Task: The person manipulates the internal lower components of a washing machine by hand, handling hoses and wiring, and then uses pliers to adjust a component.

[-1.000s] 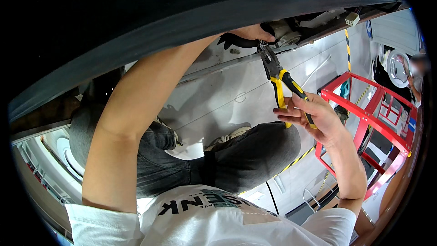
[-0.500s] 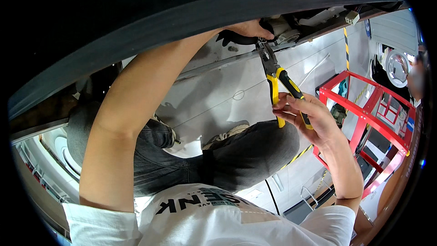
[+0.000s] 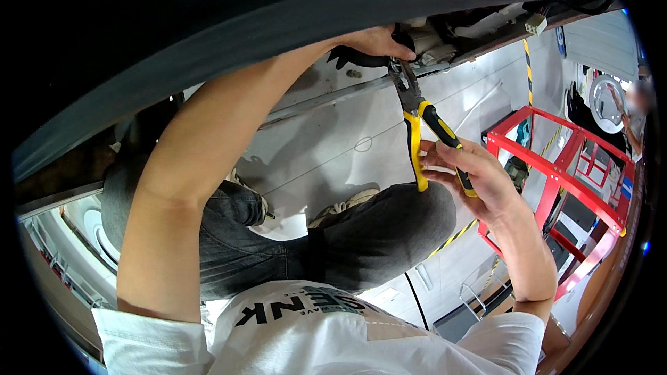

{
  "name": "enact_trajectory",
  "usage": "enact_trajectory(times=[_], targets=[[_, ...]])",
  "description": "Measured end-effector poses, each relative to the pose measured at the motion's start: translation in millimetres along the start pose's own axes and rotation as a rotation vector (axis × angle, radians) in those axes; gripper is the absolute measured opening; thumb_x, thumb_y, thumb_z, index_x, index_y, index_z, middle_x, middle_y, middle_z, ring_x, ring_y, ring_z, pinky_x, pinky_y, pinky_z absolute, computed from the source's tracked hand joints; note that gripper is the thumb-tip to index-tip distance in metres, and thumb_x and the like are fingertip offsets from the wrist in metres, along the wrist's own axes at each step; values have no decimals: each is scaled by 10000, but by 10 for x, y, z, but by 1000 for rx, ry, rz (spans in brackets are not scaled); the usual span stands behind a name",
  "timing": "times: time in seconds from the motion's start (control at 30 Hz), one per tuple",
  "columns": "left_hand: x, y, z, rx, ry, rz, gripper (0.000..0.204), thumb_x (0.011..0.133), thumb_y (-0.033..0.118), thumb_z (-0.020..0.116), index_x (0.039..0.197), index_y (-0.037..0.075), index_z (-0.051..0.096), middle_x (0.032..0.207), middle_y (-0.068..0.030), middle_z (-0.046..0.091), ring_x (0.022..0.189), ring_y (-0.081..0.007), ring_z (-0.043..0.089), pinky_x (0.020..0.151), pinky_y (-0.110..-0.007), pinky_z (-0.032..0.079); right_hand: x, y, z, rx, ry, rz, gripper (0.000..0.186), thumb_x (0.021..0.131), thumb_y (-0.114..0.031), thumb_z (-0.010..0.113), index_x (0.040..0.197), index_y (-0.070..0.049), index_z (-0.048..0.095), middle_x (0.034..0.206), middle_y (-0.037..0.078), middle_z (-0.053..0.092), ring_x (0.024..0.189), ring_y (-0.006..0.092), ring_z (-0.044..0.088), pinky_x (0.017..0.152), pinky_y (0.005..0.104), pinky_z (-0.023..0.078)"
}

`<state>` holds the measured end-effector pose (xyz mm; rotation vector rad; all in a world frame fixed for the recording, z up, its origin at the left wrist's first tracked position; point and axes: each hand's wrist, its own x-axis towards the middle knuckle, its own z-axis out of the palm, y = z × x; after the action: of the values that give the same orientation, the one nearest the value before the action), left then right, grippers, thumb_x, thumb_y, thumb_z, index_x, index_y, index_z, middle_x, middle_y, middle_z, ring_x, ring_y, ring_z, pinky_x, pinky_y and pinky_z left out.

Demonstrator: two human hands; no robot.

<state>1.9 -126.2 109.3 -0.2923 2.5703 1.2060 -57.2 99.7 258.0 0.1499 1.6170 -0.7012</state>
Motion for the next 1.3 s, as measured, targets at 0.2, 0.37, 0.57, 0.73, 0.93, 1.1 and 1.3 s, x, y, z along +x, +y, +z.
enact_trajectory(times=[0.2,0.37,0.57,0.73,0.93,1.1,1.3], targets=[[-18,20,-29,36,-3,-20,732,851,646,528,878,-73,665,780,-195,649,756,-275,632,711,-391,493,81,-39,-109,-131,-91,-94,347,803,-240,658,1073,-27,617,970,52,615,911,105,514,884,276,370],[8,42,-12,9,-2,2,718,845,648,538,879,-56,671,777,-191,650,749,-275,633,709,-383,491,196,101,-310,32,-211,-64,344,774,-280,638,1038,-66,582,1055,74,581,953,142,535,905,335,381],[28,1,7,11,-11,-34,719,840,655,538,879,-49,674,772,-184,651,750,-268,630,707,-381,485,159,20,-127,74,-231,-54,379,756,-318,639,1030,-73,549,1091,97,551,1029,214,551,911,380,403],[19,15,26,-15,16,-25,715,838,669,531,843,-31,674,719,-155,629,689,-238,594,668,-378,463,16,-149,35,-30,-78,2,446,765,-321,624,1102,-49,519,1099,125,559,1063,261,560,908,397,415],[-22,52,-48,-66,-23,-86,716,851,686,503,752,-4,664,635,-112,566,627,-199,537,625,-365,437,31,-169,78,-197,-22,-39,611,757,-327,633,1243,-1,456,1146,181,598,1061,286,597,927,429,431],[-26,113,-45,-104,8,-68,709,863,683,490,728,8,657,608,-95,544,597,-184,506,597,-361,419,38,-172,61,-231,-66,-30,453,773,-331,618,1077,-11,517,967,106,535,929,174,534,715,295,447],[-33,63,32,-123,106,23,679,875,663,493,693,24,634,584,-86,534,567,-182,492,578,-357,411,90,-103,8,-216,-78,-106,352,798,-222,600,1058,4,528,885,89,543,799,164,562,694,300,461]])
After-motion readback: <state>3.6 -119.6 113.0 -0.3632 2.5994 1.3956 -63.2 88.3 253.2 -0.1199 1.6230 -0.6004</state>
